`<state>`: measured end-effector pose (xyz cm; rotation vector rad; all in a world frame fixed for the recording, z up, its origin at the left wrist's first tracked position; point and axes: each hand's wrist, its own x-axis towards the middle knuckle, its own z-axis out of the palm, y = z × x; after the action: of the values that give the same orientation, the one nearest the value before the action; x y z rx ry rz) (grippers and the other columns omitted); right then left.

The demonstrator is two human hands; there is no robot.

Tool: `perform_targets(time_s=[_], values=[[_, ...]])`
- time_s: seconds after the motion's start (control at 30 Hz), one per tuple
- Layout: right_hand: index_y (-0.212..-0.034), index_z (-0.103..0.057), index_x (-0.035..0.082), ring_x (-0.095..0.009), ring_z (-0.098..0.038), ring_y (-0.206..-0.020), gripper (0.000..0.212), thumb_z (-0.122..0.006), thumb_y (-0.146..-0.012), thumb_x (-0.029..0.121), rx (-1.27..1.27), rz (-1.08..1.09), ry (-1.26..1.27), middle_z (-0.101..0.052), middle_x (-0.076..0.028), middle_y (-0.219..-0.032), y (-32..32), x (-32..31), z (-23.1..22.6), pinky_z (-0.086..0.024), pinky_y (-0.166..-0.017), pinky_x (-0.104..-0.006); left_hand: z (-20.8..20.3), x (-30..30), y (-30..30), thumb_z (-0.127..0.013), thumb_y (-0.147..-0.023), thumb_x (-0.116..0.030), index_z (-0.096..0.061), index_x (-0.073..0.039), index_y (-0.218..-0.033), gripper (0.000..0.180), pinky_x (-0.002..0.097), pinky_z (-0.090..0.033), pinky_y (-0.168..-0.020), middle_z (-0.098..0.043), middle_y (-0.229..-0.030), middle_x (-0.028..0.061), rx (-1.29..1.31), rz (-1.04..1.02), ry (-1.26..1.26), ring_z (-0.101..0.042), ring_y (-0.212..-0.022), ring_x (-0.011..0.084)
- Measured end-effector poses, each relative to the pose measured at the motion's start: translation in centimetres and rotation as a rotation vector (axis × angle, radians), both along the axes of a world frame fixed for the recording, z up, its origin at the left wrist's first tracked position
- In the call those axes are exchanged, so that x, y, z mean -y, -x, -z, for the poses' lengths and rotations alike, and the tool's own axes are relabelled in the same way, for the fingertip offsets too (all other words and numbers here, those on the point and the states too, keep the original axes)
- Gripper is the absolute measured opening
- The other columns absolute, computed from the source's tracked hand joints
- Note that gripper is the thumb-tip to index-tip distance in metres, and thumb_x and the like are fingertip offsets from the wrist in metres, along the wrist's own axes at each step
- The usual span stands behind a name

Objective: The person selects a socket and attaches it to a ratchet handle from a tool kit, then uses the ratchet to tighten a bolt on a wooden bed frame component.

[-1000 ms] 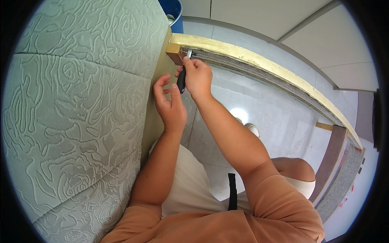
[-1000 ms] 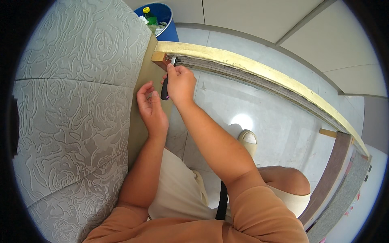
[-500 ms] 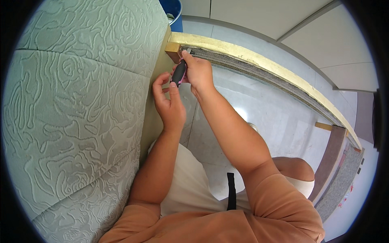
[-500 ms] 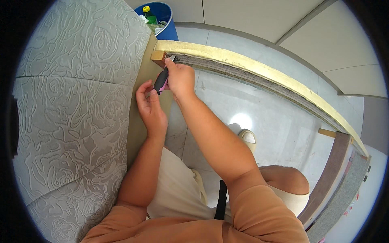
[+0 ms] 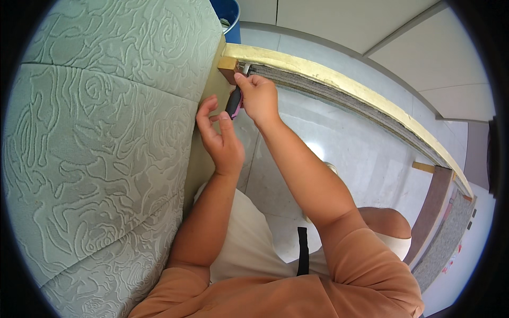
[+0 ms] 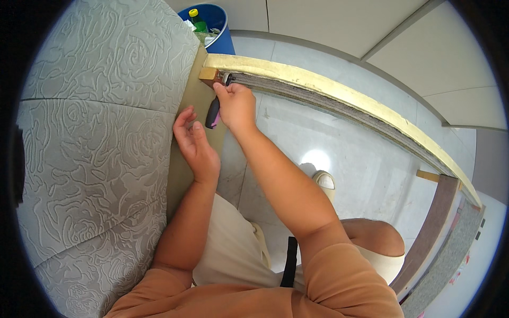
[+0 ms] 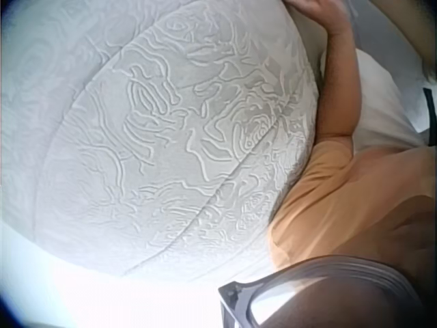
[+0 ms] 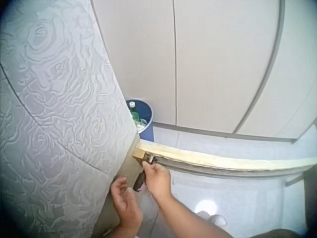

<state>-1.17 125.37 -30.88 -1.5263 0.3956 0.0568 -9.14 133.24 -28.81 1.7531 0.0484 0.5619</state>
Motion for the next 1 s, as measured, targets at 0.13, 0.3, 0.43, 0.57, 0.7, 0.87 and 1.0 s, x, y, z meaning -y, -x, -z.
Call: perform_targets(time_s=[0.13,0.3,0.43,0.57,0.7,0.87,1.0], values=[[-0.076,-0.06,0.001,-0.03,-0.059,-0.056,0.028,-0.066,-0.081,0.027,0.156,-0.053,0.287,-0.062,-0.014,-0.064,0.3,0.7,0.7,-0.046,-0.056,-0.039,0.2,-0.2,0.0,-0.045,-0.094,-0.016,-0.042,-0.001,-0.121,0.031,0.0323,-0.033,-0.094,-0.046,-0.124,0.0097,0.008,0.009,-0.003,-0.042,-0.109,0.0191],[-0.075,-0.059,0.003,-0.037,-0.058,-0.063,0.027,-0.068,-0.079,0.029,0.294,-0.081,0.587,-0.06,-0.017,-0.066,-0.6,2.1,1.3,-0.046,-0.058,-0.0406,0.1,-0.1,0.0,-0.044,-0.094,-0.017,-0.042,-0.001,-0.121,0.032,0.032,-0.033,-0.094,-0.045,-0.124,0.0093,-0.012,0.008,0.002,-0.041,-0.109,0.0186],[-0.08,-0.061,-0.001,-0.023,-0.059,-0.056,0.028,-0.063,-0.086,0.027,0.185,-0.142,0.343,-0.062,-0.012,-0.066,-0.8,1.8,1.9,-0.047,-0.054,-0.0337,0.2,-0.1,-0.1,-0.044,-0.094,-0.018,-0.042,-0.001,-0.122,0.033,0.0314,-0.034,-0.093,-0.045,-0.124,0.0092,-0.01,0.011,-0.007,-0.042,-0.11,0.0185],[-0.08,-0.061,-0.004,-0.016,-0.059,-0.057,0.033,-0.057,-0.09,0.026,-0.113,-0.135,-0.286,-0.064,-0.011,-0.07,-0.7,0.6,-0.4,-0.049,-0.052,-0.0284,0.3,-0.4,0.1,-0.044,-0.094,-0.018,-0.042,-0.001,-0.123,0.033,0.0312,-0.034,-0.092,-0.045,-0.124,0.0092,-0.012,0.003,-0.019,-0.042,-0.11,0.0184],[-0.078,-0.062,-0.003,-0.018,-0.061,-0.058,0.029,-0.06,-0.088,0.024,0.012,-0.087,0.026,-0.064,-0.011,-0.069,-0.3,0.3,0.3,-0.049,-0.056,-0.0317,0.3,-0.3,0.0,-0.045,-0.094,-0.018,-0.042,-0.001,-0.122,0.033,0.031,-0.035,-0.091,-0.045,-0.124,0.0091,-0.008,0.01,-0.001,-0.042,-0.11,0.0182],[-0.072,-0.058,0.002,-0.041,-0.056,-0.065,0.027,-0.068,-0.078,0.027,0.331,0.013,0.527,-0.059,-0.021,-0.068,-0.5,1.2,1.6,-0.046,-0.059,-0.0444,0.2,-0.2,0.0,-0.044,-0.094,-0.018,-0.042,-0.001,-0.122,0.032,0.031,-0.035,-0.091,-0.045,-0.124,0.0089,-0.013,0.014,-0.016,-0.042,-0.109,0.018],[-0.071,-0.06,0.0,-0.029,-0.058,-0.055,0.03,-0.065,-0.082,0.028,0.196,-0.078,0.324,-0.061,-0.015,-0.063,-0.9,1.6,1.6,-0.046,-0.054,-0.0379,0.2,0.0,-0.1,-0.044,-0.094,-0.017,-0.042,-0.001,-0.122,0.032,0.0312,-0.035,-0.091,-0.045,-0.124,0.0089,-0.029,0.002,-0.015,-0.042,-0.109,0.0179]])
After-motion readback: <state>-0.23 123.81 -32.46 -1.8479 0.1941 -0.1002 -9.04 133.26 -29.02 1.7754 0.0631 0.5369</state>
